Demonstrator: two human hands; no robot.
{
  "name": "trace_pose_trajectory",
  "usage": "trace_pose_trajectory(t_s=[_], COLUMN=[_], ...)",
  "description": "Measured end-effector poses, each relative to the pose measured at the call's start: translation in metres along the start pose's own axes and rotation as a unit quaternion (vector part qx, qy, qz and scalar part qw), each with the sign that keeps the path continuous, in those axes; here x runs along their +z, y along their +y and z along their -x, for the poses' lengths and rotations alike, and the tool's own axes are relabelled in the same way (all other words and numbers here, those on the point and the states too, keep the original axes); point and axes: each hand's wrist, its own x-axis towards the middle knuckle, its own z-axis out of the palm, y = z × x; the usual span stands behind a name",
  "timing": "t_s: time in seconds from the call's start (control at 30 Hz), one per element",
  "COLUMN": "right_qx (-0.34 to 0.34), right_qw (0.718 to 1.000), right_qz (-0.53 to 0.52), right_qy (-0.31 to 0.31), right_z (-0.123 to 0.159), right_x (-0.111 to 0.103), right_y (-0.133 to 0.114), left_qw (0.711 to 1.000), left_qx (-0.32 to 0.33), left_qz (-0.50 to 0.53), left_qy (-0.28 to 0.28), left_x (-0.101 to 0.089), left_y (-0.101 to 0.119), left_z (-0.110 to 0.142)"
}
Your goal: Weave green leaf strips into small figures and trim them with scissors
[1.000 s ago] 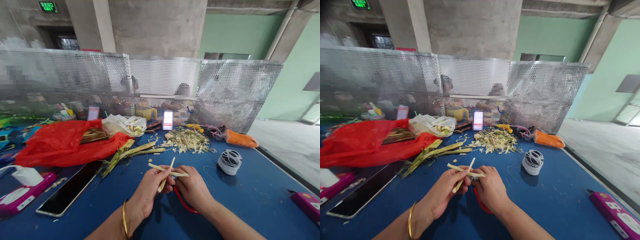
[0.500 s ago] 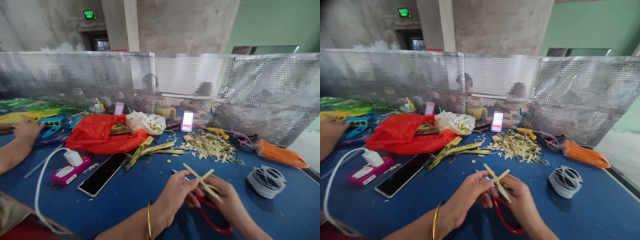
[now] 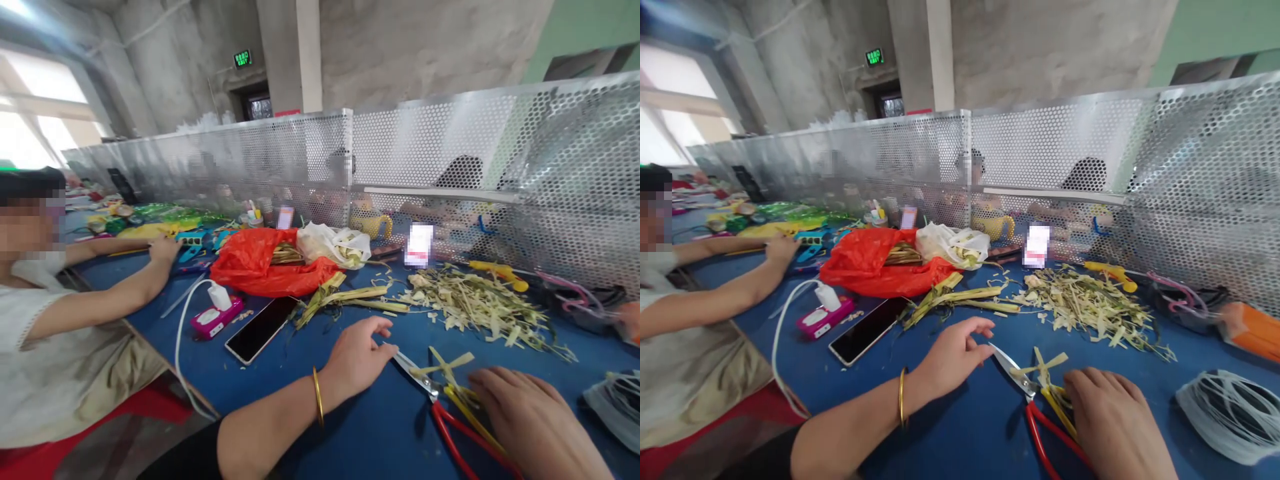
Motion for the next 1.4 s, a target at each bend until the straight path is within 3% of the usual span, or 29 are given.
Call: trace_pose_trajectory(t_s=[0.13, 0.23, 0.33, 0.5, 0.63, 0.8, 0.9, 0.97, 1.03, 1.1, 1.13, 1.2, 1.4], right_qx=[-0.021, -0.032, -0.039, -0.028, -0.013, -0.022, 0.066, 0.193, 0.289, 0.332, 0.338, 0.343, 0.331], right_qw=[0.996, 0.994, 0.993, 0.994, 0.993, 0.979, 0.962, 0.923, 0.851, 0.786, 0.777, 0.768, 0.779], right_qz=[0.006, -0.013, -0.030, -0.043, -0.047, -0.088, -0.192, -0.297, -0.416, -0.508, -0.514, -0.518, -0.508], right_qy=[0.082, 0.105, 0.105, 0.093, 0.108, 0.181, 0.184, 0.152, 0.135, 0.122, 0.134, 0.154, 0.158], right_z=[-0.007, -0.011, -0.012, -0.011, -0.010, -0.013, -0.038, -0.067, -0.099, -0.124, -0.132, -0.140, -0.130], right_x=[-0.014, -0.020, -0.020, -0.015, -0.017, -0.031, -0.036, -0.032, -0.022, -0.008, -0.001, 0.013, 0.034], right_y=[-0.010, -0.019, -0.024, -0.026, -0.026, -0.026, -0.029, -0.033, -0.039, -0.047, -0.051, -0.060, -0.072], left_qw=[0.971, 0.920, 0.912, 0.914, 0.928, 0.957, 0.983, 0.986, 0.989, 0.988, 0.988, 0.987, 0.978], left_qx=[0.058, 0.052, 0.038, 0.005, 0.002, 0.044, 0.079, 0.085, 0.080, 0.072, 0.066, 0.055, 0.007], left_qz=[-0.215, -0.375, -0.395, -0.393, -0.352, -0.243, -0.078, -0.026, 0.048, 0.095, 0.105, 0.128, 0.202], left_qy=[0.092, 0.098, 0.103, 0.097, 0.124, 0.149, 0.146, 0.138, 0.116, 0.096, 0.090, 0.081, 0.057], left_x=[-0.031, -0.047, -0.050, -0.035, -0.033, -0.030, -0.017, -0.007, 0.000, 0.002, 0.002, -0.001, -0.005], left_y=[-0.014, -0.021, -0.026, -0.030, -0.027, -0.006, 0.008, 0.015, 0.016, 0.014, 0.012, 0.008, 0.007], left_z=[-0.021, -0.045, -0.071, -0.099, -0.099, -0.082, -0.074, -0.070, -0.067, -0.064, -0.062, -0.060, -0.055])
